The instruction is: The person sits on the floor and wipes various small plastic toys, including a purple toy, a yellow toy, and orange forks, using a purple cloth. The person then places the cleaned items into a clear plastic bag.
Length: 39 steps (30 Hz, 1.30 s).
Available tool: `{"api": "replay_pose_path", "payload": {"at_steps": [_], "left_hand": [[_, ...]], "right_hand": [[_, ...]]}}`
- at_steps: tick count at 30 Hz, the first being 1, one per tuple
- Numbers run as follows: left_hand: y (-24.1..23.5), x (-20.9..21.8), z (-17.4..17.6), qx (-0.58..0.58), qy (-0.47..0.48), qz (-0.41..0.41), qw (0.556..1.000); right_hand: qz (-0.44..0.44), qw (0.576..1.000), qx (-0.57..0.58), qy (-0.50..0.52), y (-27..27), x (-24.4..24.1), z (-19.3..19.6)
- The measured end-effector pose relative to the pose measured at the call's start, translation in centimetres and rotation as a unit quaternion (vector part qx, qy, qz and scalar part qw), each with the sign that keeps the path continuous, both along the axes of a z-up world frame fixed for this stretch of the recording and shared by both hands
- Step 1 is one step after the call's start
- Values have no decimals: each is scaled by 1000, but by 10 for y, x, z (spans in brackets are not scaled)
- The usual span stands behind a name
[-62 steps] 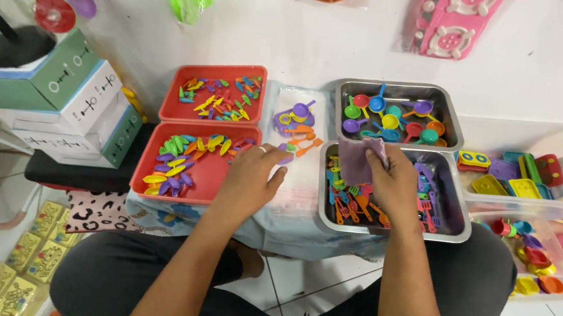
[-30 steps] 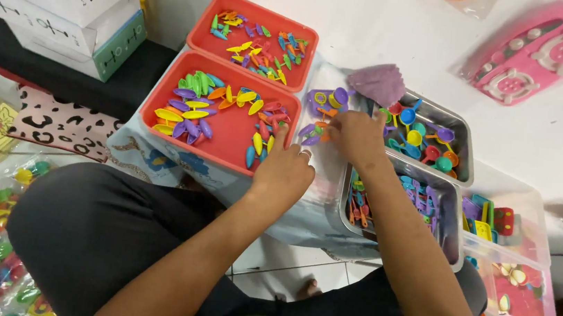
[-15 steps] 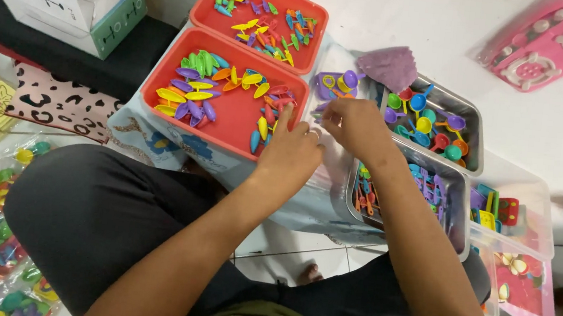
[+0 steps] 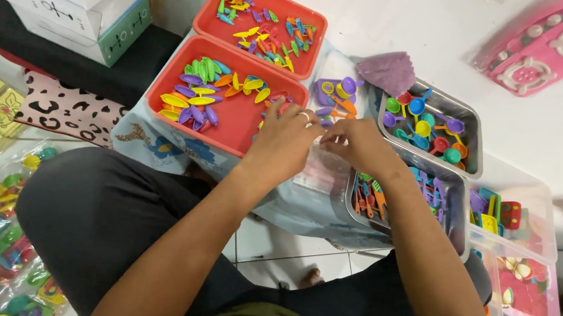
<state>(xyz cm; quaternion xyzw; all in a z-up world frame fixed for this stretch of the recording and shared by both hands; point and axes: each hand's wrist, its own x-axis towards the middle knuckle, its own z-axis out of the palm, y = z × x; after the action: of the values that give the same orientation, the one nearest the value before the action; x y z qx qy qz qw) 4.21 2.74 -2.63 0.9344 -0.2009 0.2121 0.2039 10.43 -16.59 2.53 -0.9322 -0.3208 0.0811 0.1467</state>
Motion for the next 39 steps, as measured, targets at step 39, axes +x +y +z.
{"api": "replay_pose_path", "payload": {"at_steps": [39], "left_hand": [[41, -41, 96, -486, 89, -294, 818]], "right_hand": [[144, 892, 332, 271, -11, -13, 41]]}}
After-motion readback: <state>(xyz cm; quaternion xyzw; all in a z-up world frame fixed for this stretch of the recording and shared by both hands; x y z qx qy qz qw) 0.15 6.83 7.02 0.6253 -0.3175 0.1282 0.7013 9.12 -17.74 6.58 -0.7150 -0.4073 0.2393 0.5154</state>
